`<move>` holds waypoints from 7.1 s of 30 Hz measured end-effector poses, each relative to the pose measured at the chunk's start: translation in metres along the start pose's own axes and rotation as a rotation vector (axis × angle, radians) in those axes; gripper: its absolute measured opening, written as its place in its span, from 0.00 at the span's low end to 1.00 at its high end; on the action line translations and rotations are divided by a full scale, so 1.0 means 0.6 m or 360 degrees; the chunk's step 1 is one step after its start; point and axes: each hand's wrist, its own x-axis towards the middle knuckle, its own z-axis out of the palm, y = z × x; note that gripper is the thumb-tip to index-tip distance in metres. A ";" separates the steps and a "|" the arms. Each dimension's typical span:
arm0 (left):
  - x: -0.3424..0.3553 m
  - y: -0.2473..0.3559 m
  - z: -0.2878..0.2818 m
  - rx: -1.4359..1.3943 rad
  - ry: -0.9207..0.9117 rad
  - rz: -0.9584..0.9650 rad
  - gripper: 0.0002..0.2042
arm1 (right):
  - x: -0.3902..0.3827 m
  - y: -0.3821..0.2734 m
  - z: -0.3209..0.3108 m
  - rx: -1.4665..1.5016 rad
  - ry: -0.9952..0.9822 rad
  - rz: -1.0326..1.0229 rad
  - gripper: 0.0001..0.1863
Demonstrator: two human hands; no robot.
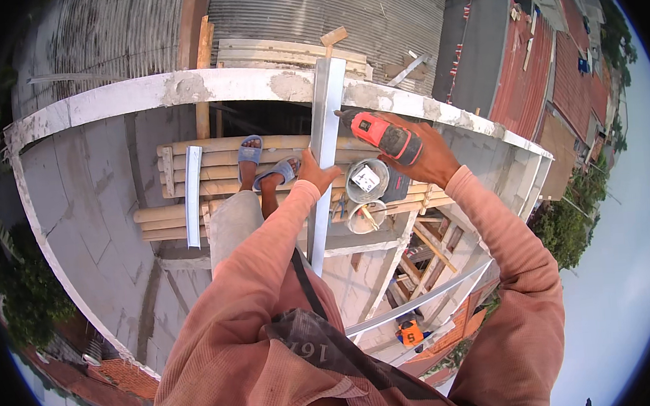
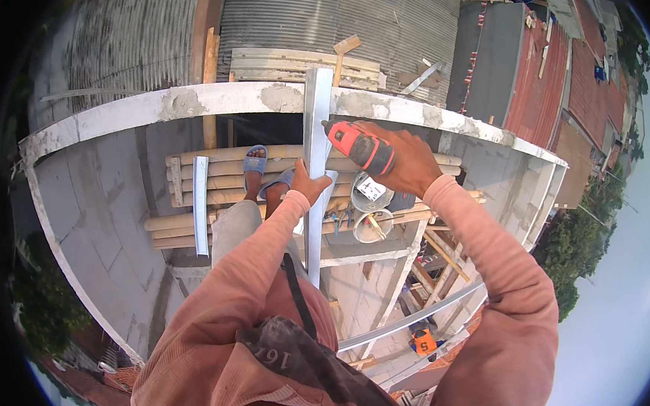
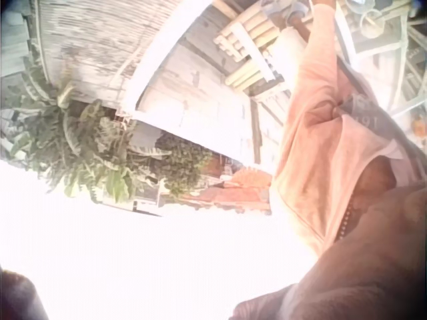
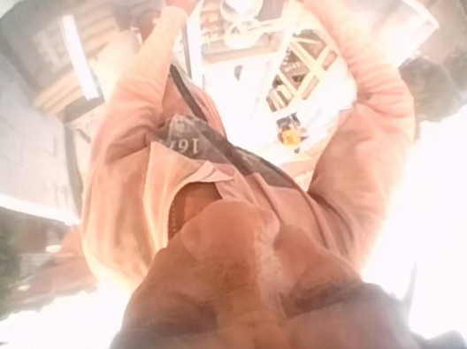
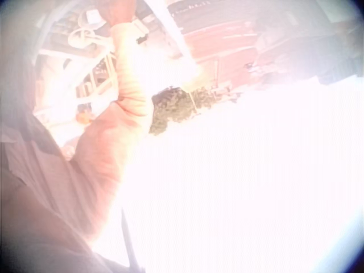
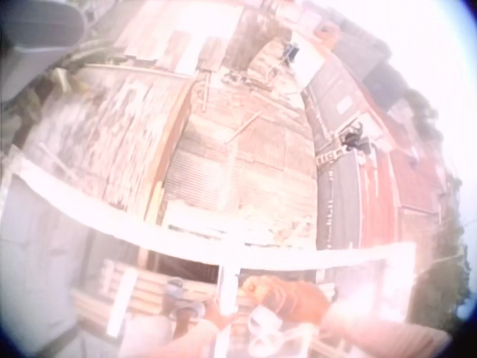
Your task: The person aligns and secures metal framing pieces on a roof structure. They use pliers to bend the metal, mark a piece with a pencil, and secure a junction using a power drill and screws.
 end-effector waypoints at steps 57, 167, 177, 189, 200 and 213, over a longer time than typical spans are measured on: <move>0.019 -0.035 -0.002 -0.0072 -0.0059 0.0100 0.35 | 0.062 -0.024 -0.057 -0.0109 -0.0185 0.0013 0.21; 0.095 0.128 -0.026 0.0288 0.0761 -0.0097 0.50 | 0.053 -0.076 -0.073 0.0277 -0.0118 -0.0055 0.16; 0.057 0.206 -0.005 0.0482 0.0868 -0.0443 0.32 | 0.063 -0.063 -0.056 0.0215 -0.0156 0.0093 0.15; 0.080 0.177 0.004 0.0209 0.0927 -0.0193 0.41 | 0.070 -0.044 -0.048 0.0300 -0.0087 0.0262 0.20; 0.068 0.162 -0.019 0.0148 0.0773 -0.0170 0.39 | 0.024 -0.063 -0.039 0.0359 -0.0216 0.0295 0.21; 0.063 0.173 -0.008 0.0142 0.0838 -0.0118 0.36 | 0.006 -0.030 0.008 0.0244 0.0070 -0.0049 0.16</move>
